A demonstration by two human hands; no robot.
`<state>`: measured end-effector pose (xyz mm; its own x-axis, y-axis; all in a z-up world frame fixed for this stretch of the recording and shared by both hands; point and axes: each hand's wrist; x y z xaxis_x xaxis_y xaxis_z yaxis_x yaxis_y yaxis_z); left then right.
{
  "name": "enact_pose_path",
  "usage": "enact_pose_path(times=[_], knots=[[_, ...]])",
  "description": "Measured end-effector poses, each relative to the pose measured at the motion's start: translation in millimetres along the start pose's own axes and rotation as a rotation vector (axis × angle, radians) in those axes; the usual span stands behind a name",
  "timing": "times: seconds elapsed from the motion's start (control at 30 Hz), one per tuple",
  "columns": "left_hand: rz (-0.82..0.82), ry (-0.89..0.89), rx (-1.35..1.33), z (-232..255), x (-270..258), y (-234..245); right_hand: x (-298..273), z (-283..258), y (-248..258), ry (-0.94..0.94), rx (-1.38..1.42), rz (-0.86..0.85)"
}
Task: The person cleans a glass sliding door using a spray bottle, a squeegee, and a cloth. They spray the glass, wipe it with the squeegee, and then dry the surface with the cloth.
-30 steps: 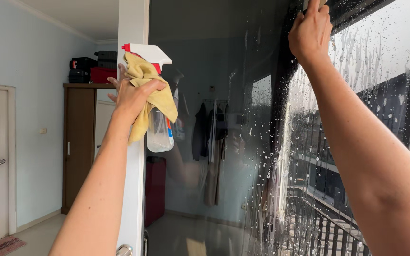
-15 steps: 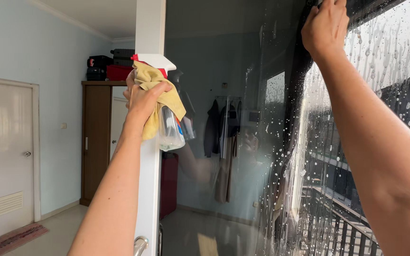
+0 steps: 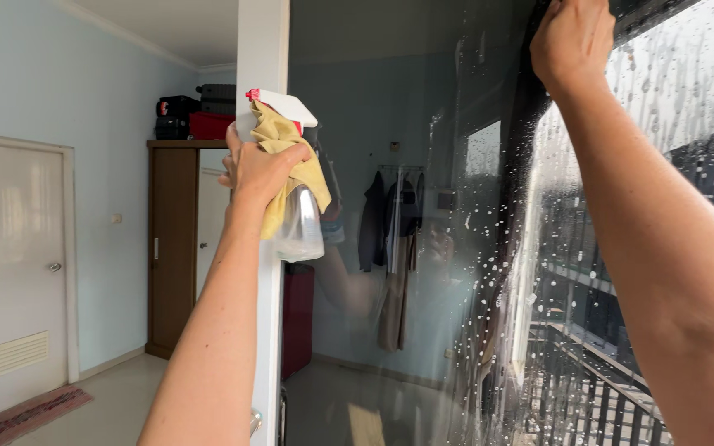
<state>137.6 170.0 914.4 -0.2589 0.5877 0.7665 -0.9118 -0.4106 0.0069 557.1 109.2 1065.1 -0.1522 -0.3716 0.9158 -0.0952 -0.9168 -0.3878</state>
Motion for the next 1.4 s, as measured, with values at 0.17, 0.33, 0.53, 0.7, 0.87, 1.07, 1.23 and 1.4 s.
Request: enact_pose_path(times=[0.17, 0.33, 0.53, 0.7, 0.87, 1.07, 1.23, 1.4], knots=[[0.015, -0.001, -0.022, -0.9, -1.9, 1.1, 7.4, 2.6, 2.8, -0.004, -0.058, 0.005], [0.016, -0.003, -0.038, -8.1, 3.1, -0.6, 13.5, 15.4, -16.1, -0.087, -0.119, -0.133], [0.044, 0.009, -0.035, -15.2, 7.0, -1.9, 5.2, 24.0, -23.8, 0.076, -0.153, 0.051], [0.044, 0.02, -0.054, -13.7, 5.6, 0.8, -16.5, 6.0, -9.7, 0.034, -0.048, 0.016], [0.038, 0.025, -0.044, -12.2, 5.5, 1.4, -36.5, -13.9, 19.6, 0.032, -0.052, -0.054], [0.037, 0.039, -0.059, -13.4, 8.1, 1.6, -78.9, -31.3, 50.0, -0.009, -0.11, -0.2], [0.02, 0.026, -0.079, -11.6, 5.2, 2.8, -119.4, -44.3, 64.8, -0.049, -0.155, -0.311], [-0.003, 0.054, -0.112, -5.7, -1.3, 5.8, -149.2, -67.0, 90.3, -0.081, -0.104, -0.336]])
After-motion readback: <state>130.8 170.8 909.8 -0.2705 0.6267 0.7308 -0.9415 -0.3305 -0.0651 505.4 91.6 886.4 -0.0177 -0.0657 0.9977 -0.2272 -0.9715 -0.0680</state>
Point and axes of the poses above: each hand's wrist, its own x-axis towards the middle knuckle, its own y-axis out of the back of the hand, z = x × y, and after that the axes turned 11 degrees about -x, right-handed
